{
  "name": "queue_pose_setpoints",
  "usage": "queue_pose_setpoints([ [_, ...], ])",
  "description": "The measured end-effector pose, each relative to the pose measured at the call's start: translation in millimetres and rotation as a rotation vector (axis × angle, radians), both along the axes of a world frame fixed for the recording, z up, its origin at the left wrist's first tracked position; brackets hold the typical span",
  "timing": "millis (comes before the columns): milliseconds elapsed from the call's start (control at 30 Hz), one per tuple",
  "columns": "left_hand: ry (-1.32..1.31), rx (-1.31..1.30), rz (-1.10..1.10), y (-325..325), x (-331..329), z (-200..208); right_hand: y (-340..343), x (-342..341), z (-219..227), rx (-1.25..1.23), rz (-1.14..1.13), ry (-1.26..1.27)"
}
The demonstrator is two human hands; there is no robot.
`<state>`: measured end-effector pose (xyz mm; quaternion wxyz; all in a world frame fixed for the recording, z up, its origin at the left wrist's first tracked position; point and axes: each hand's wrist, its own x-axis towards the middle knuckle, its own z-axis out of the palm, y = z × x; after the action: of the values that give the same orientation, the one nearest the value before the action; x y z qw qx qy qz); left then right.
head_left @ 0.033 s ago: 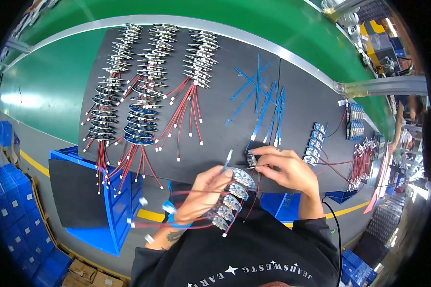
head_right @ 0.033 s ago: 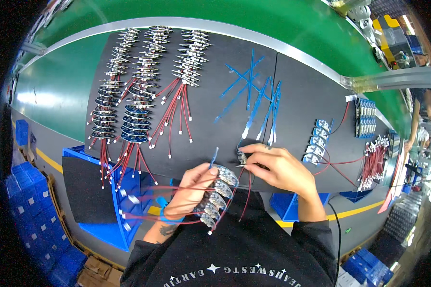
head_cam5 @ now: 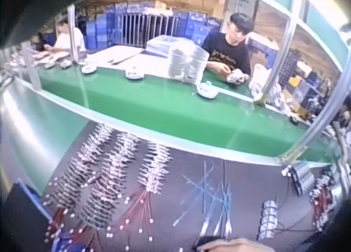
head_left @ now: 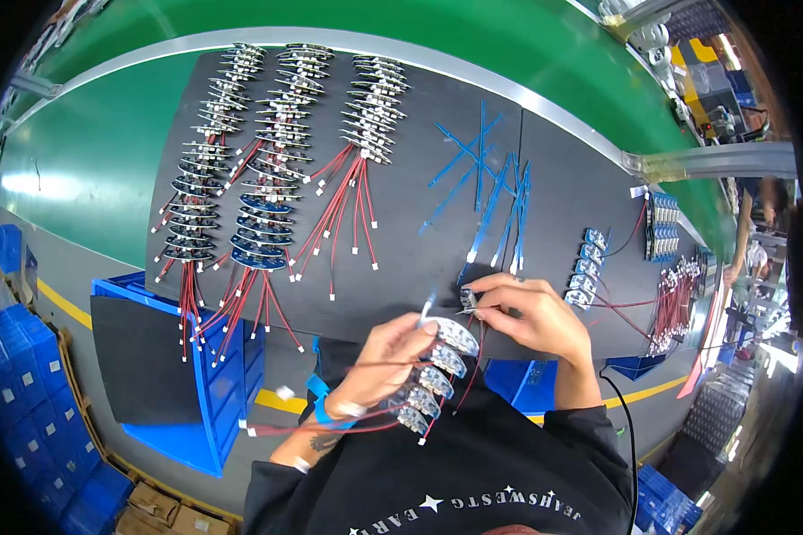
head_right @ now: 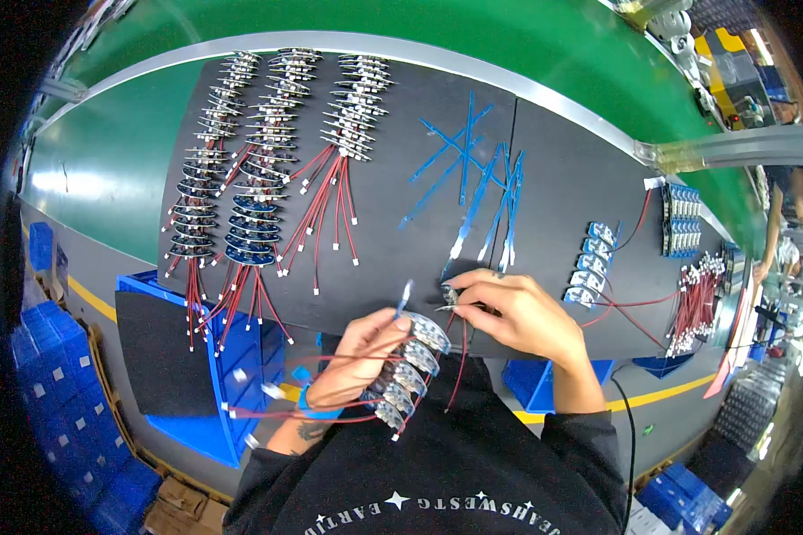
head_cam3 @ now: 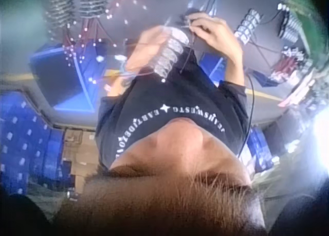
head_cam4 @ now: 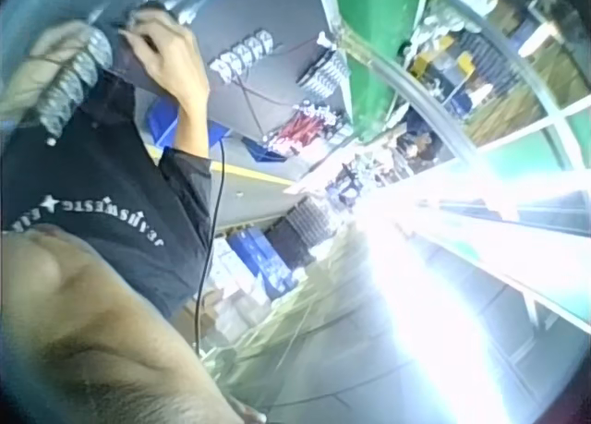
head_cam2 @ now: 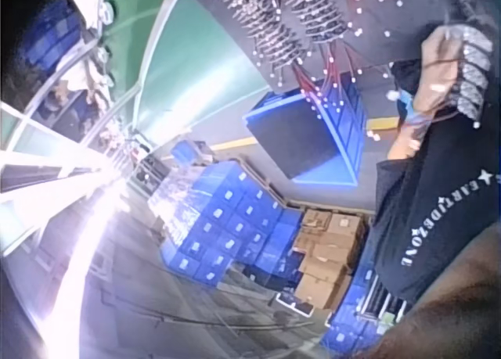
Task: Manually organizing and assembling small circuit board components with attached wires at a factory workstation.
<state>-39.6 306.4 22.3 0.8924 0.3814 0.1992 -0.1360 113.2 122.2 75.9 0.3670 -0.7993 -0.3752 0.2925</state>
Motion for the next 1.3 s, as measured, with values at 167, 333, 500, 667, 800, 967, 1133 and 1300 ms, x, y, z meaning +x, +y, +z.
queue_pose_setpoints([
  [167, 0.197, -0.318, -0.255, -6, -7, -19, 5, -6, -11, 0.131, -0.086, 0.0],
  [333, 0.099, -0.174, -0.18, 15, 9, 7, 17, -6, -21, 0.297, -0.137, -0.13],
  [500, -0.04, 0.269, -0.214, 30, 19, 3, -1, 8, 2, 0.046, -0.14, -0.167],
  [667, -0.162, 0.394, -0.355, 11, 25, -13, -7, 19, 33, 0.218, -0.227, -0.097],
  [800, -0.135, 0.362, -0.32, 16, 28, -2, -13, 28, 24, 0.111, -0.123, 0.129],
  [967, 0.015, -0.013, -0.226, 25, 28, -1, 7, 18, -8, 0.078, 0.016, 0.085],
  [1133, 0.016, -0.083, -0.257, 21, 23, -8, 22, 6, -17, 0.069, -0.14, 0.139],
  [1300, -0.135, 0.19, -0.163, 34, 11, 5, 40, 12, 19, -0.129, 0.068, -0.407],
])
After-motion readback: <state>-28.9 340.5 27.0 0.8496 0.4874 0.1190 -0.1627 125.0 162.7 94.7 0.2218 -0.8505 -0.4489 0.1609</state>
